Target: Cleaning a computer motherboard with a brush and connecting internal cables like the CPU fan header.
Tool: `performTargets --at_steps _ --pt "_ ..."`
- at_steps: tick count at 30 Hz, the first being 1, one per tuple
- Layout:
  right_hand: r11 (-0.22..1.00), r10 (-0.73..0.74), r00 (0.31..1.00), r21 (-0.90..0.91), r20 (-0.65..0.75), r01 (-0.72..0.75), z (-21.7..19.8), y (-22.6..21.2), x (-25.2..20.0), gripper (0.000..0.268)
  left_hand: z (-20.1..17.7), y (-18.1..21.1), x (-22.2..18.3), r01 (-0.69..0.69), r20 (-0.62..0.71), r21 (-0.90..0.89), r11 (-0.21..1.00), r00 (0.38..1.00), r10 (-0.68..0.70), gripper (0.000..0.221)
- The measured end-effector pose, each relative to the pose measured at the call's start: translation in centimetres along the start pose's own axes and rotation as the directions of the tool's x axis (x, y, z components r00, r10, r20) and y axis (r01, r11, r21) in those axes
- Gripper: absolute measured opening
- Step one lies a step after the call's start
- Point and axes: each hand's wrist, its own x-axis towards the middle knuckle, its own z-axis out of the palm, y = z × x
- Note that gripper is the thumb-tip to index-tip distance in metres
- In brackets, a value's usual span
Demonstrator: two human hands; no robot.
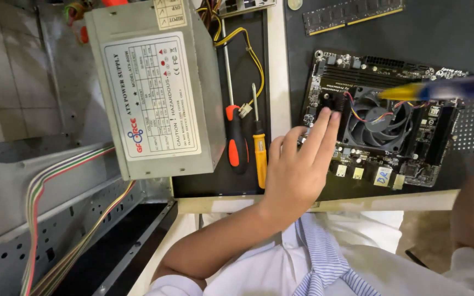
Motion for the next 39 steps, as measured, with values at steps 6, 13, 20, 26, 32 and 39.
performTargets --at_steps 6,13,20,26,32,39 --pt "0.660 -0.419 0.904 0.657 -0.081 0.364 15.1 -25.4 11.6 0.016 0.9 0.1 -0.7 0.017 -0.074 0.028 0.999 0.997 -0.015 0.034" --pt "0.864 -0.189 0.981 0.470 -0.034 0.182 17.0 -30.0 12.9 0.023 0.9 0.5 -0.7 0.067 -0.115 0.014 0.998 0.991 -0.065 0.035" --pt "0.795 -0.337 0.941 0.546 0.033 0.266 17.1 -29.0 12.8 0.021 1.0 -1.6 0.8 0.150 0.127 -0.288 0.946 0.985 -0.118 0.039" --pt "0.802 -0.482 0.858 0.486 0.180 0.348 16.1 -28.5 12.5 0.021 2.0 -4.3 3.2 0.105 0.096 -0.426 0.899 0.993 -0.070 0.023" --pt "0.801 -0.424 0.893 0.522 0.150 0.292 17.2 -29.1 12.6 0.025 2.7 -4.9 3.3 0.164 0.166 -0.624 0.764 0.983 -0.076 0.019" --pt "0.821 -0.432 0.897 0.453 0.095 0.347 18.6 -29.1 13.0 0.027 2.5 -5.1 3.1 0.156 0.147 -0.642 0.750 0.986 -0.080 0.020"
